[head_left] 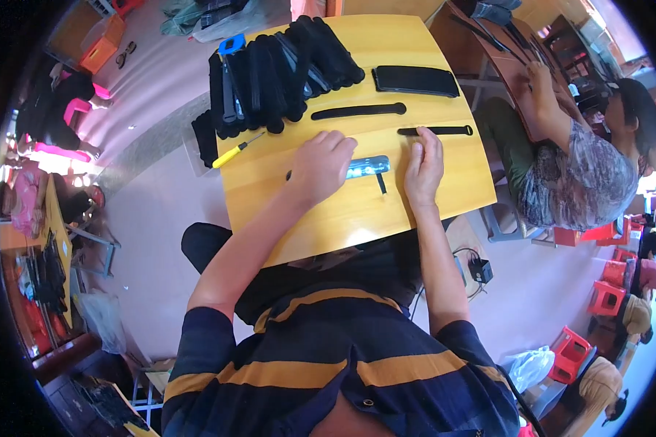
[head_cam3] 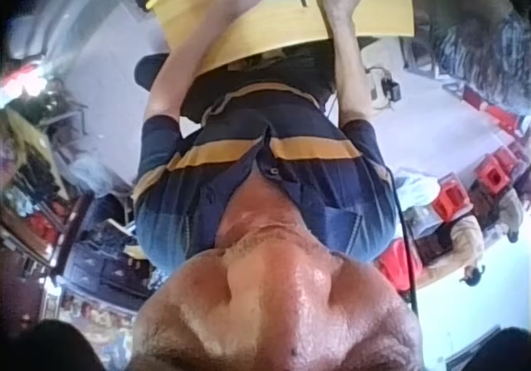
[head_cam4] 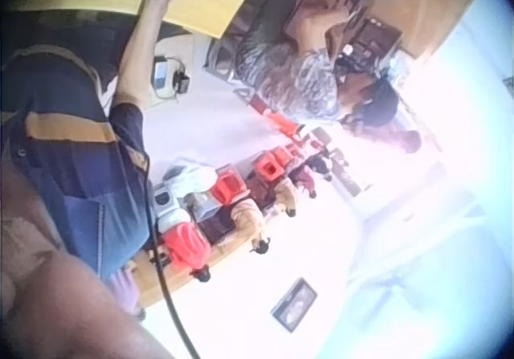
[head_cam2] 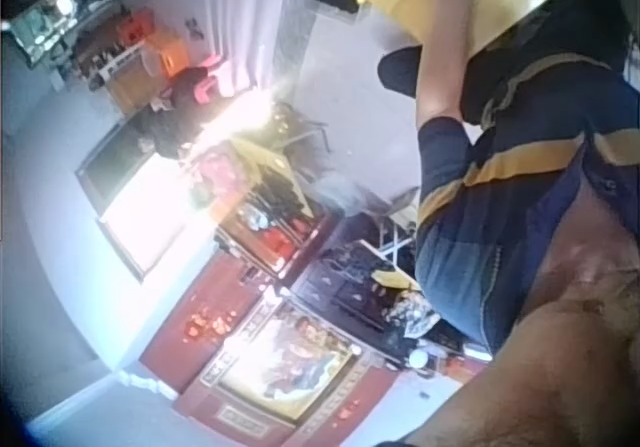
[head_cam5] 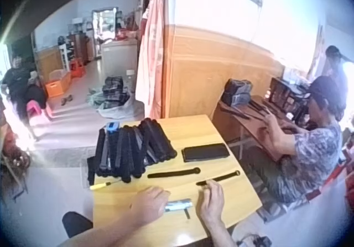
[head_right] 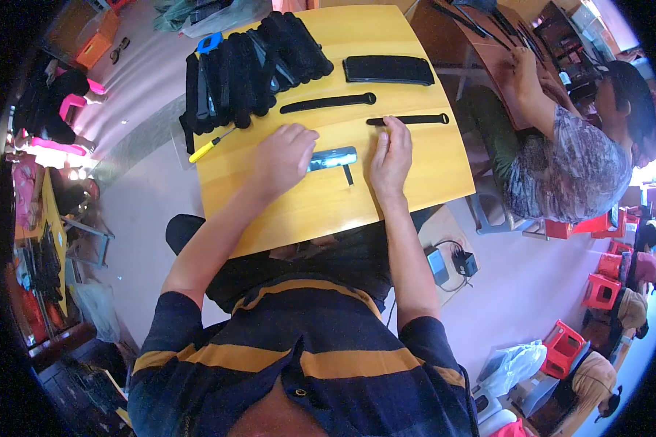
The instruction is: Manually assembling or inspecting black textile/plastic straps by attaching or threading small plastic components.
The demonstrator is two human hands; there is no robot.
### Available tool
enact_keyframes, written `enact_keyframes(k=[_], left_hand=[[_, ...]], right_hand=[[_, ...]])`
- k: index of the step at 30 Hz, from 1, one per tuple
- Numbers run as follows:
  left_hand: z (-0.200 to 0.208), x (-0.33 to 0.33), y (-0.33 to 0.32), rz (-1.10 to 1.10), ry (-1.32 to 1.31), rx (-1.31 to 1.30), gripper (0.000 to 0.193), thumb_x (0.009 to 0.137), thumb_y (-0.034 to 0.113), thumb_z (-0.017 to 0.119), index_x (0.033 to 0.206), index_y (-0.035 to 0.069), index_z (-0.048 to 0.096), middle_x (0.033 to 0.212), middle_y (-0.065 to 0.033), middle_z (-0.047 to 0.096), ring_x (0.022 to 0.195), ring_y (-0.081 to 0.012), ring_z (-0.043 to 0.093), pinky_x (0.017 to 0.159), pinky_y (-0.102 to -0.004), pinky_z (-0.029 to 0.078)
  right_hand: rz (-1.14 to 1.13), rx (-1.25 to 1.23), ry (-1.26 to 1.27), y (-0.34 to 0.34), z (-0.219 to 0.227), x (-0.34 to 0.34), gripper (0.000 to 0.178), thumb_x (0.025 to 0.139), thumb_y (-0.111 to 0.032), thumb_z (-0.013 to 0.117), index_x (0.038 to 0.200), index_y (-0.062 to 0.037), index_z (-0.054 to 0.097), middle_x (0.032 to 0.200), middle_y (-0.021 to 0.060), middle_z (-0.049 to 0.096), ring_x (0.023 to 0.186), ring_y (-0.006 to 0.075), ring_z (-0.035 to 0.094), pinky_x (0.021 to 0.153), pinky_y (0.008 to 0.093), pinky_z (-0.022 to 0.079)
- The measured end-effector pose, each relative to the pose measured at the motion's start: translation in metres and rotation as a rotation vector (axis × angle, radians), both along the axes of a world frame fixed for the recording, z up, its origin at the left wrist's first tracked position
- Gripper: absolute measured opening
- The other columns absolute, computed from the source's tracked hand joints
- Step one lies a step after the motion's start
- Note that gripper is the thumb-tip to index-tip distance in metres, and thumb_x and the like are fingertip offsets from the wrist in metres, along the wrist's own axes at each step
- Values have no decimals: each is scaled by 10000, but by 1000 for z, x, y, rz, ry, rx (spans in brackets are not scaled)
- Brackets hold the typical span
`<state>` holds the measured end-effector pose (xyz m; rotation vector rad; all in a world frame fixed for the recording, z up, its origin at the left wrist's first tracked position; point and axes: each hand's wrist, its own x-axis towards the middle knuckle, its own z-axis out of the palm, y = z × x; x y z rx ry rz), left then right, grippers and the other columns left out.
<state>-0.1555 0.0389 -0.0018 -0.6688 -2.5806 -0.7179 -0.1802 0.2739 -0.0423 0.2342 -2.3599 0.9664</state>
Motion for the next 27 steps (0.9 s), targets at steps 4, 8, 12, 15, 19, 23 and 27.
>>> enact_keyframes(k=[4, 8, 12, 15, 19, 23, 27], left_hand=[[-19, -33, 27, -105, 109, -92, 197, 850, 106, 679, 1046, 92, 655, 956, -85, 623, 944, -287, 625, 791, -402, 514], [-30, -47, 47, -152, 135, -237, 229, 837, 169, 664, 1054, 103, 636, 929, -63, 578, 929, -262, 601, 777, -397, 501], [-31, -44, 48, -115, 99, -263, 252, 857, 210, 670, 1084, 112, 621, 946, -70, 569, 931, -271, 594, 788, -409, 500], [-26, -47, 47, -112, 82, -215, 249, 886, 251, 680, 1083, 110, 620, 953, -78, 575, 930, -279, 596, 785, -424, 497], [-18, -34, 23, 11, 120, -120, 265, 898, 278, 695, 1082, 99, 631, 960, -89, 588, 925, -288, 592, 770, -440, 487], [-24, -9, -25, 64, 99, -59, 248, 871, 280, 720, 1037, 107, 654, 923, -83, 592, 900, -285, 584, 786, -432, 478], [-29, 3, -52, 151, 117, -68, 250, 855, 269, 735, 1026, 106, 656, 914, -73, 590, 890, -279, 584, 759, -443, 478]], right_hand=[[-21, -129, -10, -1, -2, 0, 248, 1020, -59, 502, 1238, 9, 600, 1218, 199, 644, 1144, 383, 613, 1001, 432, 487], [-18, -181, -22, -2, -1, 0, 236, 1020, -63, 506, 1220, 8, 610, 1195, 192, 653, 1123, 370, 625, 982, 423, 497], [-25, -208, -26, -2, -1, 2, 228, 1014, -68, 520, 1206, 4, 620, 1168, 177, 666, 1094, 354, 640, 959, 415, 509], [-19, -205, -31, -1, -2, 0, 224, 1010, -65, 526, 1200, 3, 624, 1155, 170, 672, 1074, 348, 650, 947, 412, 517], [-15, -202, -31, -1, -3, 0, 216, 1030, -79, 542, 1206, -2, 642, 1149, 143, 694, 1072, 274, 673, 952, 349, 525], [34, -22, 35, -9, 5, 3, 250, 989, -52, 562, 1224, -3, 629, 1186, 158, 672, 1125, 323, 643, 997, 393, 501], [244, -25, 54, -64, 32, 5, 337, 939, -57, 580, 1272, -7, 582, 1233, 209, 624, 1185, 404, 571, 1056, 476, 431]])
